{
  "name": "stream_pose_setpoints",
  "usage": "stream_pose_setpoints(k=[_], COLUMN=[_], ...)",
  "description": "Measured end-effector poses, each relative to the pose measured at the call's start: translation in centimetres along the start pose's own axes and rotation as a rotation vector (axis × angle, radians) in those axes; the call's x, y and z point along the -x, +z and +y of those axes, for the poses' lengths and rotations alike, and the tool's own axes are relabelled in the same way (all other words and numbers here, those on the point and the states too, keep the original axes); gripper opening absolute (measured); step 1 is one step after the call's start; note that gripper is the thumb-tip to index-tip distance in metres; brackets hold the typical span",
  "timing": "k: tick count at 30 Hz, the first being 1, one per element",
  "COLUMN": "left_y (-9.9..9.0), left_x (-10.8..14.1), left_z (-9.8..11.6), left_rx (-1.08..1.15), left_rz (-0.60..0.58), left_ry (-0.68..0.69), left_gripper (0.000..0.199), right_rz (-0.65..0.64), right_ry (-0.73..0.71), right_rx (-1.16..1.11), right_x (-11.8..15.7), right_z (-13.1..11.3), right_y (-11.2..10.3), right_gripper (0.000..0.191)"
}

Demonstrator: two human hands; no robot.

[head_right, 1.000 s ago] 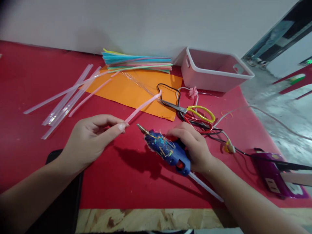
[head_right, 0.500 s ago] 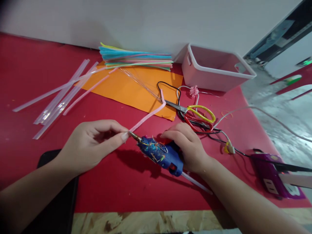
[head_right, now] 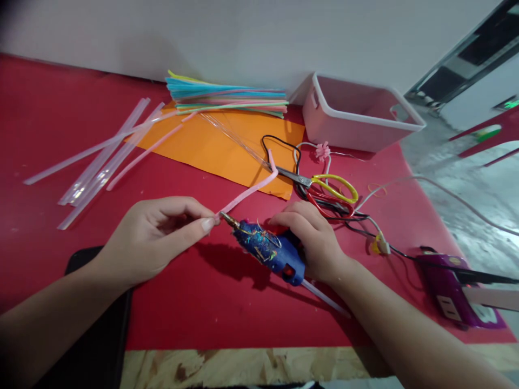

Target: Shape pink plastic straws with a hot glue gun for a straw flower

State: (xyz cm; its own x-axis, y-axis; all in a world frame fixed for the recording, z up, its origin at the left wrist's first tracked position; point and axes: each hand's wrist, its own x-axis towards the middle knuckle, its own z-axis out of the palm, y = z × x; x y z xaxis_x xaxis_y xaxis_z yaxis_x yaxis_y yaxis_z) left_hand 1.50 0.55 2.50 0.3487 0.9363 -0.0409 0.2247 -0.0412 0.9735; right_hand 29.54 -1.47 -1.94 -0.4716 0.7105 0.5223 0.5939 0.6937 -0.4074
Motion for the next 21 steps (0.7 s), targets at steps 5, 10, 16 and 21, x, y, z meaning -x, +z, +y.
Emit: stream_pose_setpoints(k=[5, 10, 16, 21], left_y=[0.00, -0.12, -0.10, -0.03], left_x=[-0.06, 0.08, 0.15, 0.15], left_z=[-0.03, -0.33, -0.21, -0.36], left_rx=[-0.005, -0.036, -0.083, -0.082], left_rz=[-0.006, -0.013, 0.006, 0.011], left_ry=[-0.002, 0.016, 0.040, 0.026], left_gripper=[0.010, 0.013, 0.012, 0.014], right_rz=[0.003, 0.003, 0.024, 0.048], right_ry=[-0.009, 0.013, 0.018, 0.056], right_rx=[0.001, 0.032, 0.039, 0.058], right_x=[-0.16, -0.18, -0.19, -0.16], right_z=[0.05, 0.02, -0.04, -0.20], right_y=[-0.03, -0.04, 0.08, 0.04], right_gripper=[0.013, 0.011, 0.011, 0.010])
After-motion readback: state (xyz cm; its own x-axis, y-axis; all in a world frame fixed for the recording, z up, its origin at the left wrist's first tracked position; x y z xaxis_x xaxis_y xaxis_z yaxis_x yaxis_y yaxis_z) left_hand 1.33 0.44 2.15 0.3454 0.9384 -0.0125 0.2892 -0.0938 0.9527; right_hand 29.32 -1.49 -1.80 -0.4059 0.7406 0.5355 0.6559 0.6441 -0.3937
